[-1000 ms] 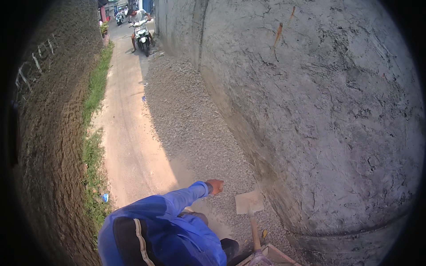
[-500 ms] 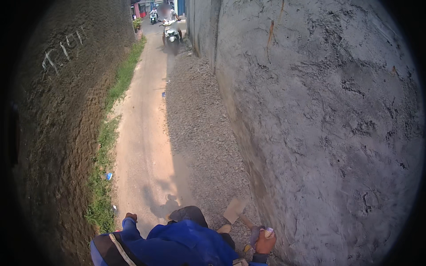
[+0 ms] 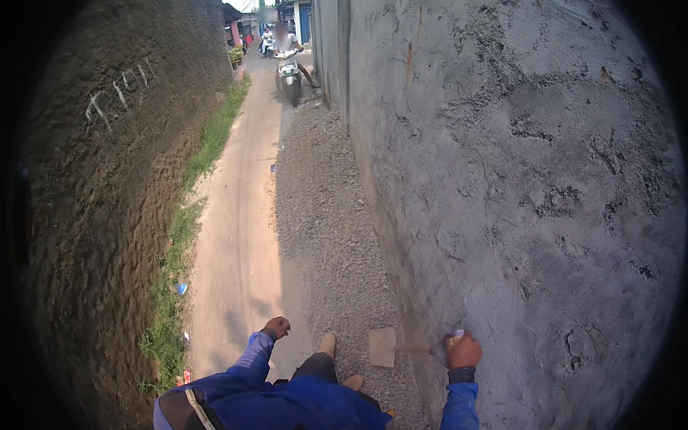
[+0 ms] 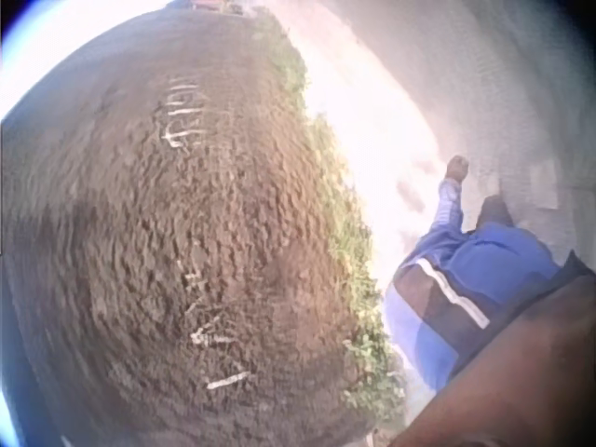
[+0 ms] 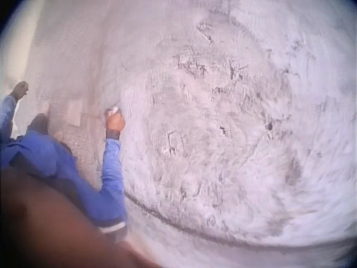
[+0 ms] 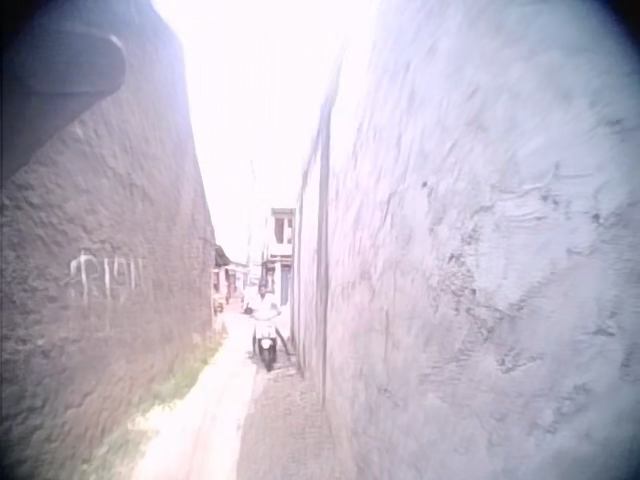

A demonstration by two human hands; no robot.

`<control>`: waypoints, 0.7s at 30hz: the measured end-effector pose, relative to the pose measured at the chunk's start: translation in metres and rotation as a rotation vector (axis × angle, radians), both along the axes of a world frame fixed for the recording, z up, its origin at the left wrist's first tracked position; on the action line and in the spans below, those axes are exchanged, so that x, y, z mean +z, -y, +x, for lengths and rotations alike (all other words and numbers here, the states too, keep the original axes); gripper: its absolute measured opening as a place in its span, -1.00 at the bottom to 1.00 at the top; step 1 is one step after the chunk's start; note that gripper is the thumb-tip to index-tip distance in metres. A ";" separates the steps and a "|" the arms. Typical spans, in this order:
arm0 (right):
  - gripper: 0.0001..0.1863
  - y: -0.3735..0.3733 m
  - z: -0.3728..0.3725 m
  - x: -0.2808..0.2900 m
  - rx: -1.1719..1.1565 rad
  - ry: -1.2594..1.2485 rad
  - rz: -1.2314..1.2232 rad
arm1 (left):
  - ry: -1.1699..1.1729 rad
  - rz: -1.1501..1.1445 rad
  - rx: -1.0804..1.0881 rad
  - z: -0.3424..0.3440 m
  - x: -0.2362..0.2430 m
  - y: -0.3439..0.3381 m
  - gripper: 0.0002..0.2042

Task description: The person uses a shovel to scoop gravel from a pile on the ground and transfers it into a red wheelbarrow. The task involves repetitive scooping and lifting motions to fill the wheelbarrow with the aggregate material.

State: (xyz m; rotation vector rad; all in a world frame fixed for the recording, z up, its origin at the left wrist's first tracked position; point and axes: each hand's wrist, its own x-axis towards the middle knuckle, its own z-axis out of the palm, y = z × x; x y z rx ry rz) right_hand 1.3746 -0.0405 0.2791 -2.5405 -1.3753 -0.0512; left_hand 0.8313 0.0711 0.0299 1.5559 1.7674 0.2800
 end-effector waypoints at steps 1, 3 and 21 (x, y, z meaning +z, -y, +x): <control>-0.60 0.004 0.018 -0.006 0.003 0.034 0.015 | 0.139 0.011 0.030 0.045 0.022 -0.020 -0.74; -0.59 0.006 0.035 -0.009 0.001 0.043 0.038 | 0.325 0.028 0.054 0.106 0.059 -0.030 -0.74; -0.64 -0.008 0.018 0.003 -0.137 -0.052 0.129 | 0.065 -0.132 -0.601 0.227 0.053 0.012 -0.67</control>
